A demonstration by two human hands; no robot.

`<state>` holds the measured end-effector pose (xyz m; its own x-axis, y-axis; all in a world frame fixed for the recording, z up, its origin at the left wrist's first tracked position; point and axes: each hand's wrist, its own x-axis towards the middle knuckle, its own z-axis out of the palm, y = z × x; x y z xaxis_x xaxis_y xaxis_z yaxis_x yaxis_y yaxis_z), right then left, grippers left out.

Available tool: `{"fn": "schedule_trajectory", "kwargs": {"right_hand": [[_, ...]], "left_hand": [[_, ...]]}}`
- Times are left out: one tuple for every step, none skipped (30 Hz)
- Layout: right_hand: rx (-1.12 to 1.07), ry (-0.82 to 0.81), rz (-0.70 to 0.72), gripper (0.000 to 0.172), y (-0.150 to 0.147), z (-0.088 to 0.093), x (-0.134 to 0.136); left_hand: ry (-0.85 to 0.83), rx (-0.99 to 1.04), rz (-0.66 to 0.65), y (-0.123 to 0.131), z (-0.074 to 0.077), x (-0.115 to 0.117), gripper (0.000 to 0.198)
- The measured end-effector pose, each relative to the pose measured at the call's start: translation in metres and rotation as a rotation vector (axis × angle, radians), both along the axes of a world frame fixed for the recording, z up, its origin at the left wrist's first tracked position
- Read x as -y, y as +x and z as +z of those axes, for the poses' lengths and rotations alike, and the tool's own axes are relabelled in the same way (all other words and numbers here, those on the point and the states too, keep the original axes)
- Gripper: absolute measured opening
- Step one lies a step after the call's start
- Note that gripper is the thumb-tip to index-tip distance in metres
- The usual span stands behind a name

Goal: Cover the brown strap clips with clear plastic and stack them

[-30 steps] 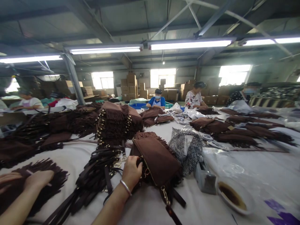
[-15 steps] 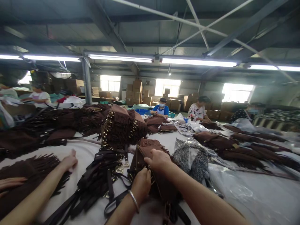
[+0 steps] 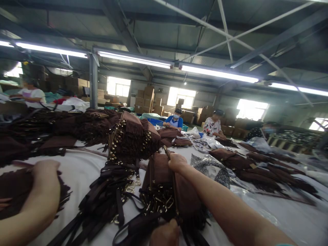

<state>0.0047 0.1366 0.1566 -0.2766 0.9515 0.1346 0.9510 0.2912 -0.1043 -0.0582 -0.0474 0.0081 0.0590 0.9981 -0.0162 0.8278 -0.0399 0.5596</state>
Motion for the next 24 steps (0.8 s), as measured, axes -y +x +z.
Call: {"fn": "schedule_trajectory", "kwargs": {"right_hand": [[-0.022, 0.008, 0.027, 0.033, 0.0, -0.002, 0.001], [-0.045, 0.015, 0.065, 0.034, 0.0, -0.006, 0.004], [-0.066, 0.016, 0.106, 0.036, -0.001, -0.01, 0.008], [-0.086, 0.012, 0.15, 0.039, -0.001, -0.016, 0.013], [-0.104, 0.004, 0.194, 0.042, 0.0, -0.021, 0.018], [-0.119, -0.004, 0.235, 0.045, 0.003, -0.027, 0.023], [-0.129, -0.011, 0.269, 0.048, 0.007, -0.033, 0.028], [-0.133, -0.019, 0.294, 0.052, 0.012, -0.039, 0.032], [-0.133, -0.029, 0.309, 0.054, 0.019, -0.045, 0.036], [-0.13, -0.043, 0.316, 0.056, 0.025, -0.051, 0.038], [-0.128, -0.062, 0.316, 0.056, 0.032, -0.056, 0.041], [-0.128, -0.08, 0.311, 0.056, 0.037, -0.06, 0.043], [-0.133, -0.094, 0.304, 0.055, 0.042, -0.063, 0.045], [-0.142, -0.097, 0.294, 0.054, 0.046, -0.064, 0.048], [-0.153, -0.091, 0.281, 0.054, 0.05, -0.064, 0.053], [-0.174, -0.065, 0.265, 0.052, 0.053, -0.063, 0.06], [-0.211, -0.022, 0.249, 0.05, 0.058, -0.063, 0.071], [-0.261, 0.024, 0.244, 0.045, 0.063, -0.063, 0.084], [-0.32, 0.071, 0.241, 0.039, 0.069, -0.067, 0.101], [-0.388, 0.099, 0.263, 0.033, 0.077, -0.073, 0.12], [-0.431, 0.063, 0.307, 0.027, 0.084, -0.083, 0.141], [-0.451, 0.011, 0.321, 0.024, 0.092, -0.096, 0.162], [-0.448, -0.056, 0.328, 0.021, 0.099, -0.112, 0.184], [-0.437, -0.133, 0.362, 0.018, 0.105, -0.13, 0.203]], "left_hand": [[-0.015, 0.041, -0.004, 0.001, -0.004, 0.003, 0.028], [-0.018, 0.107, -0.024, -0.001, -0.006, 0.005, 0.029], [-0.022, 0.18, -0.061, -0.005, -0.005, 0.006, 0.031], [-0.031, 0.246, -0.094, -0.011, -0.003, 0.006, 0.033], [-0.045, 0.3, -0.117, -0.018, -0.001, 0.006, 0.034], [-0.059, 0.343, -0.126, -0.024, 0.002, 0.005, 0.034], [-0.067, 0.377, -0.118, -0.03, 0.003, 0.005, 0.033], [-0.065, 0.403, -0.101, -0.035, 0.004, 0.004, 0.031], [-0.056, 0.425, -0.079, -0.037, 0.003, 0.004, 0.028], [-0.047, 0.442, -0.062, -0.038, 0.002, 0.004, 0.025], [-0.044, 0.444, -0.047, -0.036, -0.001, 0.004, 0.023], [-0.049, 0.43, -0.03, -0.033, -0.003, 0.005, 0.021], [-0.057, 0.406, -0.015, -0.029, -0.005, 0.006, 0.019], [-0.063, 0.377, -0.004, -0.025, -0.008, 0.007, 0.018], [-0.052, 0.349, 0.009, -0.022, -0.01, 0.01, 0.019], [-0.02, 0.322, 0.027, -0.019, -0.012, 0.013, 0.021], [0.037, 0.293, 0.053, -0.016, -0.014, 0.018, 0.025], [0.112, 0.262, 0.082, -0.015, -0.016, 0.023, 0.029], [0.191, 0.226, 0.107, -0.014, -0.018, 0.029, 0.032], [0.258, 0.189, 0.123, -0.014, -0.021, 0.035, 0.032], [0.295, 0.158, 0.126, -0.013, -0.023, 0.042, 0.03], [0.287, 0.141, 0.115, -0.012, -0.025, 0.049, 0.027], [0.235, 0.139, 0.089, -0.011, -0.026, 0.054, 0.025], [0.155, 0.147, 0.06, -0.008, -0.026, 0.059, 0.024]]}}
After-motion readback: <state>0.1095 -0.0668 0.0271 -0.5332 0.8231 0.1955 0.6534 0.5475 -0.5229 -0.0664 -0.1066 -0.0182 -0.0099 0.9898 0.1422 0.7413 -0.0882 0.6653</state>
